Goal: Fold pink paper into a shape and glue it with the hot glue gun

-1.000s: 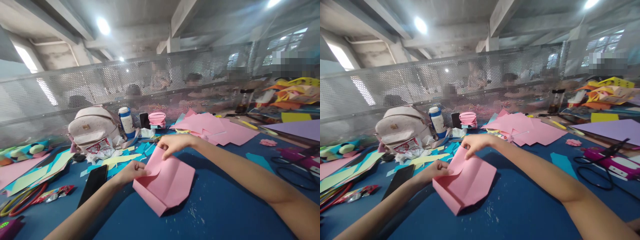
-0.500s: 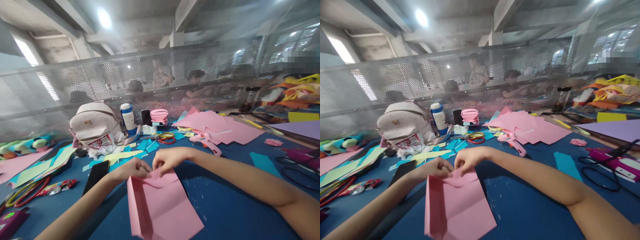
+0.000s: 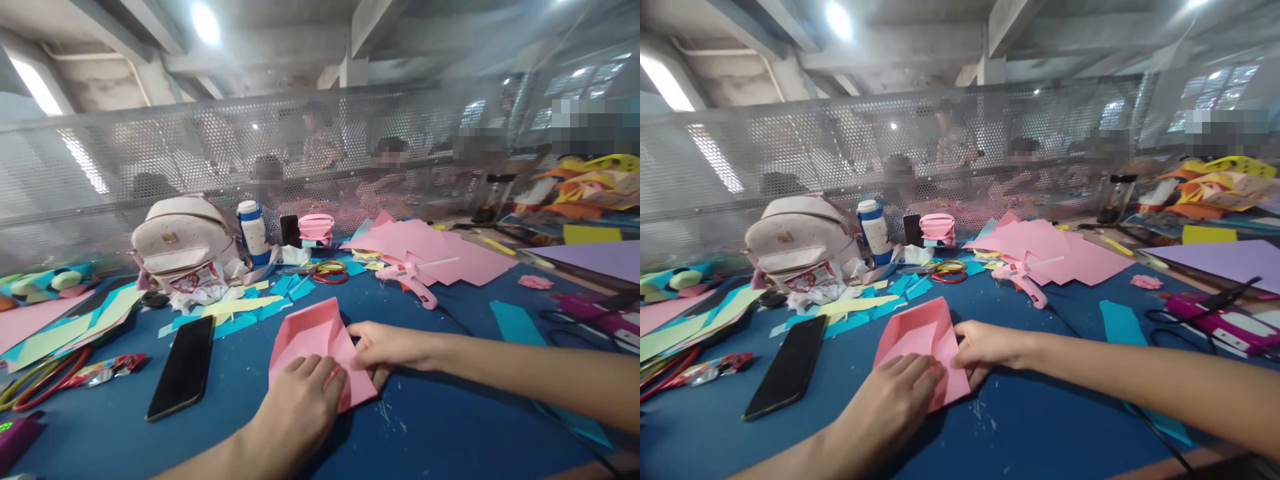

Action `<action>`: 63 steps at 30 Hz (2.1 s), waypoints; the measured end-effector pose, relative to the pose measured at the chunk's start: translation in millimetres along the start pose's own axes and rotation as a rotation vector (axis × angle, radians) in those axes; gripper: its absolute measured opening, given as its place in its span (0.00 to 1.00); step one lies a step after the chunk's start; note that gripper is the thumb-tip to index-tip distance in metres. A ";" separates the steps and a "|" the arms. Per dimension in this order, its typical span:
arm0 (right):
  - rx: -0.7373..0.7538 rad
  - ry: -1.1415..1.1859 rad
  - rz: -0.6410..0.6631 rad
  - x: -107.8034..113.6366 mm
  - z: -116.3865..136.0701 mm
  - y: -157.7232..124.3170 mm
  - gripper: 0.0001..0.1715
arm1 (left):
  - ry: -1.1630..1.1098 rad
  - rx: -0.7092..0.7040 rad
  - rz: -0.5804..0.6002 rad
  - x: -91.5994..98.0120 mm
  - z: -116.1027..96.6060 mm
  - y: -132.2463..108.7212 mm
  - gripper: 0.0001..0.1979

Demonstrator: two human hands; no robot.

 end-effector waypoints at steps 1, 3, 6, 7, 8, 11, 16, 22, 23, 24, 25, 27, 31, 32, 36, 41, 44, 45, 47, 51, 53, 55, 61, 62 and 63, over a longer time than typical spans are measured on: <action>-0.014 -0.031 0.043 -2.0 -1.5 -2.7 0.21 | 0.052 -0.011 -0.007 -7.3 -4.3 -0.3 0.10; -0.035 -0.185 0.091 -0.7 -1.2 -7.3 0.11 | 0.094 -0.052 -0.018 -15.7 -7.1 -1.7 0.10; 0.089 -0.616 -0.124 10.8 5.6 -13.2 0.15 | 0.065 -0.059 -0.064 -17.3 -3.7 -4.2 0.12; 0.190 -0.767 -0.235 14.3 8.4 -15.2 0.16 | 0.050 -0.050 -0.081 -17.0 -2.4 -4.8 0.14; 0.303 -0.896 -0.319 16.4 10.0 -16.8 0.13 | 0.036 -0.040 -0.093 -17.0 -1.3 -5.2 0.15; 0.568 -1.168 -0.332 16.1 3.6 -16.7 0.10 | 0.013 -0.006 -0.093 -19.7 1.1 -5.0 0.18; 0.712 -1.462 -0.312 17.1 -16.5 -7.8 0.20 | 0.010 0.058 -0.032 -26.9 6.5 -4.5 0.25; 0.668 -1.448 -0.392 28.1 -14.9 -5.8 0.18 | -0.108 0.073 0.063 -32.9 10.6 -6.7 0.28; 0.648 -1.448 -0.409 30.0 -14.3 -6.0 0.17 | -0.131 0.081 0.082 -33.2 11.1 -6.6 0.28; 0.629 -1.450 -0.427 31.8 -13.9 -6.2 0.17 | -0.153 0.087 0.100 -33.1 11.7 -6.1 0.28; 0.614 -1.455 -0.444 33.4 -13.8 -6.1 0.17 | -0.173 0.094 0.118 -32.7 12.2 -5.2 0.29; 0.603 -1.460 -0.463 35.5 -14.1 -5.5 0.16 | -0.207 0.099 0.152 -31.1 12.8 -2.1 0.29; 0.631 -1.455 -0.444 36.0 -14.5 -3.7 0.16 | -0.235 0.103 0.167 -27.4 11.8 7.9 0.30; 0.638 -1.459 -0.436 35.7 -14.3 -3.5 0.17 | -0.237 0.100 0.159 -26.9 11.2 10.2 0.31; 0.668 -1.496 -0.413 35.2 -14.4 -4.5 0.17 | -0.234 0.088 0.131 -26.4 9.5 14.4 0.32; 0.779 -1.549 -0.359 34.8 -17.6 -6.6 0.18 | -0.201 0.098 0.178 -25.3 10.6 13.3 0.34; 0.871 -1.537 -0.360 34.6 -18.2 -8.3 0.19 | -0.198 0.084 0.213 -23.1 12.4 14.7 0.36; 0.910 -1.529 -0.369 34.3 -17.8 -9.3 0.19 | -0.199 0.076 0.220 -22.5 13.1 15.3 0.37; 0.987 -1.513 -0.391 33.3 -16.2 -12.2 0.19 | -0.201 0.062 0.223 -22.0 14.5 16.0 0.38; 1.110 -1.510 -0.438 31.1 -12.9 -18.2 0.19 | -0.207 0.048 0.167 -22.9 16.3 14.4 0.38; 1.141 -1.517 -0.450 31.1 -12.1 -19.7 0.18 | -0.203 0.038 0.151 -23.1 16.8 13.7 0.38; 1.138 -1.517 -0.459 32.6 -12.0 -19.7 0.18 | -0.194 0.023 0.159 -22.5 17.1 14.1 0.39; 1.073 -1.525 -0.477 37.7 -12.1 -17.4 0.18 | -0.208 -0.033 0.199 -18.8 20.8 15.3 0.42; 1.070 -1.525 -0.478 37.9 -12.1 -17.5 0.18 | -0.226 -0.043 0.195 -18.5 22.1 15.0 0.42; 1.073 -1.522 -0.482 38.2 -12.1 -17.8 0.18 | -0.247 -0.055 0.189 -18.2 23.7 14.5 0.41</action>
Point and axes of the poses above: each hand's wrist, its own y-axis towards the middle knuckle, its own x-axis out of the back of the hand, z = x × y, the point moved 2 cm from there along y, towards the middle knuckle
